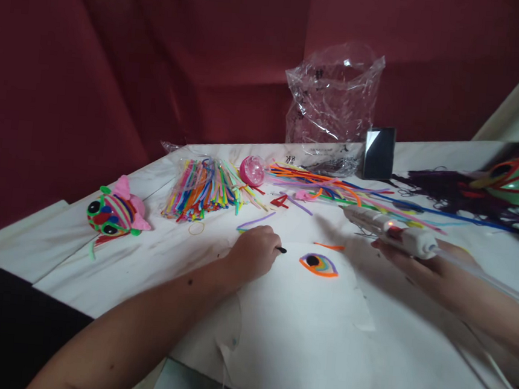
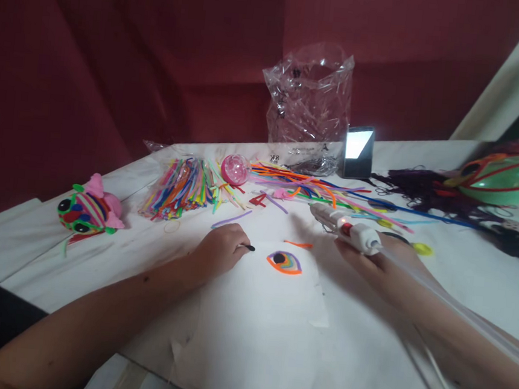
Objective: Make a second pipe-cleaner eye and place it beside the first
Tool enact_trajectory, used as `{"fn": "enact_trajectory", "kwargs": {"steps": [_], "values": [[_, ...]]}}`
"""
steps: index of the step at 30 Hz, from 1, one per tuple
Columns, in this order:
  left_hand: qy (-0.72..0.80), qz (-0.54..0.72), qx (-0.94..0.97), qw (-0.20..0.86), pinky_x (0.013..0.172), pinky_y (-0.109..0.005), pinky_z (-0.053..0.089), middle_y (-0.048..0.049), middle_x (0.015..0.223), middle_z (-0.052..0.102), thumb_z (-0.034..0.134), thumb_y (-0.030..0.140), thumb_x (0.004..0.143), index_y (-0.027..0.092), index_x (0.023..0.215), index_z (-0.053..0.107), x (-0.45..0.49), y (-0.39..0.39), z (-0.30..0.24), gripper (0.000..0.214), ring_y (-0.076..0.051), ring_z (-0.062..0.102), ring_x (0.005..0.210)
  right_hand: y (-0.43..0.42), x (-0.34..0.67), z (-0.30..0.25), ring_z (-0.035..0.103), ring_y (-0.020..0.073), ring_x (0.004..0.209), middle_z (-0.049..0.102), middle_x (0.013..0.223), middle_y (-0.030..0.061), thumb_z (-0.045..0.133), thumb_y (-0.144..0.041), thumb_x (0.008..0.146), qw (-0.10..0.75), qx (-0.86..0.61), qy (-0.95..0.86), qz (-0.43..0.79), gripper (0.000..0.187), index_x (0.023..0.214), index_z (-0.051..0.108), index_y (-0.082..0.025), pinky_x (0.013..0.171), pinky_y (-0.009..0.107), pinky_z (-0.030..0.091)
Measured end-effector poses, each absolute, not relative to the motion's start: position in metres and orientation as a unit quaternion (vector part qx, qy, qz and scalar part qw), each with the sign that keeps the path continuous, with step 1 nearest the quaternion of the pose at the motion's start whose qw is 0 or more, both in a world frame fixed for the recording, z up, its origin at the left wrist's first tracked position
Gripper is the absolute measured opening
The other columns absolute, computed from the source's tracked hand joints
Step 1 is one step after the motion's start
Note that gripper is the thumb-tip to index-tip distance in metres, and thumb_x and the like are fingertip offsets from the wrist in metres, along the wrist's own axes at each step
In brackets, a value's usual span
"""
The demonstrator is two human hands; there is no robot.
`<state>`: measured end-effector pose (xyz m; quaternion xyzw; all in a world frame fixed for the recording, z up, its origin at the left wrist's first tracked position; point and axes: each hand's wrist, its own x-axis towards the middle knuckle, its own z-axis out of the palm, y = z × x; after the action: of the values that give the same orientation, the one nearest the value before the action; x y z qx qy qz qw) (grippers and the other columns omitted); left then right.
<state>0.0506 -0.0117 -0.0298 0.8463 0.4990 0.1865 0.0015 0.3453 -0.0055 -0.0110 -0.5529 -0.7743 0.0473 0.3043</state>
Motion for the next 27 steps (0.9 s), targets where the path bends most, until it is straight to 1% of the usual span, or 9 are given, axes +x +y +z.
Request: {"fn": "enact_trajectory", "kwargs": {"steps": [5,10,13,18,23,27], "values": [[0.489,0.161,0.857,0.023,0.074,-0.027,0.045,-0.0054,0.084,0.064,0.046,0.007,0.075,0.016,0.084,0.064,0.050,-0.016,-0.027,0.023,-0.017,0.059,0.082,-0.006,0.344,-0.013,0.062,0.0255,0.070,0.068,0.078,0.0059,0.042,-0.055,0.071,0.313,-0.554,-0.769,0.057,0.040,0.076,0.064,-0.021,0.059,0.034,0.049],[0.518,0.182,0.833,0.064,0.076,-0.028,0.045,-0.0047,0.085,0.064,0.045,0.012,0.078,0.016,0.086,0.064,0.049,-0.018,-0.021,0.021,-0.016,0.059,0.081,-0.005,0.345,-0.018,0.063,0.0263,0.078,0.069,0.085,0.0049,0.042,-0.053,0.075,0.308,-0.553,-0.773,0.046,0.039,0.080,0.065,-0.022,0.061,0.033,0.048],[0.489,0.215,0.840,0.098,0.077,-0.026,0.045,-0.0053,0.089,0.063,0.047,0.012,0.078,0.016,0.092,0.063,0.050,-0.016,-0.023,0.022,-0.015,0.058,0.083,-0.004,0.347,-0.021,0.063,0.0272,0.077,0.069,0.085,0.0052,0.042,-0.056,0.074,0.307,-0.564,-0.765,0.051,0.042,0.081,0.066,-0.022,0.062,0.034,0.049],[0.458,0.228,0.850,0.124,0.077,-0.024,0.045,-0.0063,0.084,0.062,0.046,0.013,0.080,0.014,0.083,0.065,0.053,-0.015,-0.024,0.019,-0.014,0.058,0.081,-0.006,0.349,-0.021,0.062,0.0287,0.083,0.069,0.091,0.0061,0.039,-0.059,0.074,0.289,-0.578,-0.761,0.059,0.047,0.083,0.067,-0.022,0.060,0.034,0.048],[0.459,0.229,0.850,0.125,0.074,-0.023,0.045,-0.0057,0.082,0.062,0.049,0.012,0.078,0.013,0.080,0.067,0.053,-0.015,-0.025,0.018,-0.013,0.058,0.079,-0.008,0.347,-0.018,0.062,0.0275,0.077,0.069,0.085,0.0063,0.039,-0.057,0.074,0.287,-0.576,-0.764,0.054,0.046,0.081,0.066,-0.021,0.061,0.034,0.047],[0.458,0.212,0.857,0.107,0.073,-0.023,0.044,-0.0060,0.082,0.062,0.049,0.012,0.079,0.013,0.078,0.068,0.055,-0.015,-0.025,0.019,-0.013,0.058,0.077,-0.006,0.347,-0.019,0.063,0.0276,0.077,0.069,0.085,0.0058,0.041,-0.057,0.072,0.289,-0.580,-0.759,0.059,0.044,0.079,0.066,-0.022,0.060,0.034,0.047]]}}
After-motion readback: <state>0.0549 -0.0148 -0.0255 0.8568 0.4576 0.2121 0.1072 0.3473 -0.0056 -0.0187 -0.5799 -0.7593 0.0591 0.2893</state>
